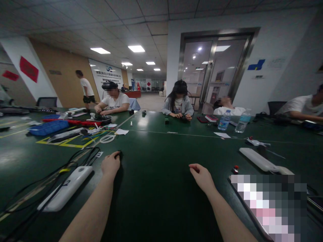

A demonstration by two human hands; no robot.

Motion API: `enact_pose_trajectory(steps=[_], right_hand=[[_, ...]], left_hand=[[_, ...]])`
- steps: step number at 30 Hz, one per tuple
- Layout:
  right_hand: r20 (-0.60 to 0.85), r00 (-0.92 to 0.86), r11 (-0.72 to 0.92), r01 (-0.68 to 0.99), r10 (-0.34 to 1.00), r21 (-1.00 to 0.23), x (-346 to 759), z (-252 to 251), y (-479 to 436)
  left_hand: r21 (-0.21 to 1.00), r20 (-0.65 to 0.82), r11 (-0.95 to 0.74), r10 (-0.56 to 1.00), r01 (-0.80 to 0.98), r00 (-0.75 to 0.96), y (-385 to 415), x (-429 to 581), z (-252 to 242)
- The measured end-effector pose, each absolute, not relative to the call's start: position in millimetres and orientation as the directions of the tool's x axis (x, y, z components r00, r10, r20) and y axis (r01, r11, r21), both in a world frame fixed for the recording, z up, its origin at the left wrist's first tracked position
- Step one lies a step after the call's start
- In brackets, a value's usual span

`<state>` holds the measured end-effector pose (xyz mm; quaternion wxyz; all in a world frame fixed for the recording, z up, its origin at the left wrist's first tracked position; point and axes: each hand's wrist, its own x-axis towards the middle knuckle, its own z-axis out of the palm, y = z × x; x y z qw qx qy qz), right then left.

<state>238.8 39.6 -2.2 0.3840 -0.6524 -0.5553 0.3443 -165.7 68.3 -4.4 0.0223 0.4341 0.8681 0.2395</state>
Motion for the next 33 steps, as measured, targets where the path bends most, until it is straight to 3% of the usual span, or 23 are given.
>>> enact_pose_trajectory(steps=[13,23,33], right_hand=[[-0.027,0.115,-0.080,0.483,0.993,-0.872,237,-3,39],[-0.003,0.083,-0.043,0.488,0.997,-0.872,240,-8,41],[-0.106,0.054,-0.117,0.611,0.993,-0.783,233,9,35]], left_hand=[[0.442,0.259,0.465,0.752,0.767,-0.606,70,-164,-12],[0.462,0.219,0.487,0.747,0.741,-0.628,70,-164,-9],[0.429,0.212,0.507,0.748,0.748,-0.629,71,-164,-9]])
